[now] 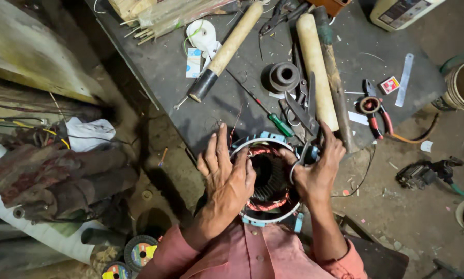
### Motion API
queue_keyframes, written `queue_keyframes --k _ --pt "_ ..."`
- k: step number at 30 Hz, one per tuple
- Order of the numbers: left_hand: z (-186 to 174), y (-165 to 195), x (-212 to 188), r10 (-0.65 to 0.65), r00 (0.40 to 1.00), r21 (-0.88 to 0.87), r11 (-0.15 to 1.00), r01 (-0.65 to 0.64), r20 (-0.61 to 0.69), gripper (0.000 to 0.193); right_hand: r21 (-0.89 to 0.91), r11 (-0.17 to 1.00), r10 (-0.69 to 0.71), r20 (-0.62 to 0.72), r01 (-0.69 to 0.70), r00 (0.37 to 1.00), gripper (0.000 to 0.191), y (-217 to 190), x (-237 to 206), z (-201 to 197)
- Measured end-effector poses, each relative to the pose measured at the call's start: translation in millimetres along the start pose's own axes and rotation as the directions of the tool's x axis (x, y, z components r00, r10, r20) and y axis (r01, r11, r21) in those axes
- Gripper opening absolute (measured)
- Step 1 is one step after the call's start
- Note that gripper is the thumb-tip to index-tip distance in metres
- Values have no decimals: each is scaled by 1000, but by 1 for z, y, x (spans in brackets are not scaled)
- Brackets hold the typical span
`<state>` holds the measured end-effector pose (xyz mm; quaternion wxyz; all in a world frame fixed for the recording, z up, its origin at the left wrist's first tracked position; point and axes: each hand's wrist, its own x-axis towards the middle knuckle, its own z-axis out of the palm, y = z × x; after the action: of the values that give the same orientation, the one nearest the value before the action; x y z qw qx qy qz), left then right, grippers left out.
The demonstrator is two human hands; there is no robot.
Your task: The person uses a pair of shears to cut and trim copper windings inside a motor stator. They repeatedly reposition the stator and trim protruding wire ends around the circumference.
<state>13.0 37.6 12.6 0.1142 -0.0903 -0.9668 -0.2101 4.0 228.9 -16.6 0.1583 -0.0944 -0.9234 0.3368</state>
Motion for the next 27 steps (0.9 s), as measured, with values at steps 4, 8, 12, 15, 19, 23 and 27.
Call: queue_keyframes --k 4,8,12,15,19,23,27 --pt "3 -3 16 12 997 -6 1000 -11 77 39 42 998 42 7 -43 999 100 3 9 4" --pt "3 -9 29 -2 997 -52 999 6 77 34 89 996 -1 -2 1 1000 100 5 14 6" --pt "-1 -16 33 30 997 -105 994 -22 75 34 36 992 -121 30 120 992 94 11 29 -16" --pt "-4 -22 33 15 996 -142 990 -3 90 33 -110 994 11 262 18 965 84 4 35 -50" --pt "-8 -28 33 23 997 -176 984 -9 76 31 -26 987 -118 556 159 823 67 -21 49 -98" --pt "-11 -31 31 33 997 -190 982 -20 63 31 -333 916 135 778 221 613 76 -62 60 -115" --pt "-16 -38 27 70 997 -235 970 -63 21 33 -496 766 314 844 410 435 82 -101 71 -114"
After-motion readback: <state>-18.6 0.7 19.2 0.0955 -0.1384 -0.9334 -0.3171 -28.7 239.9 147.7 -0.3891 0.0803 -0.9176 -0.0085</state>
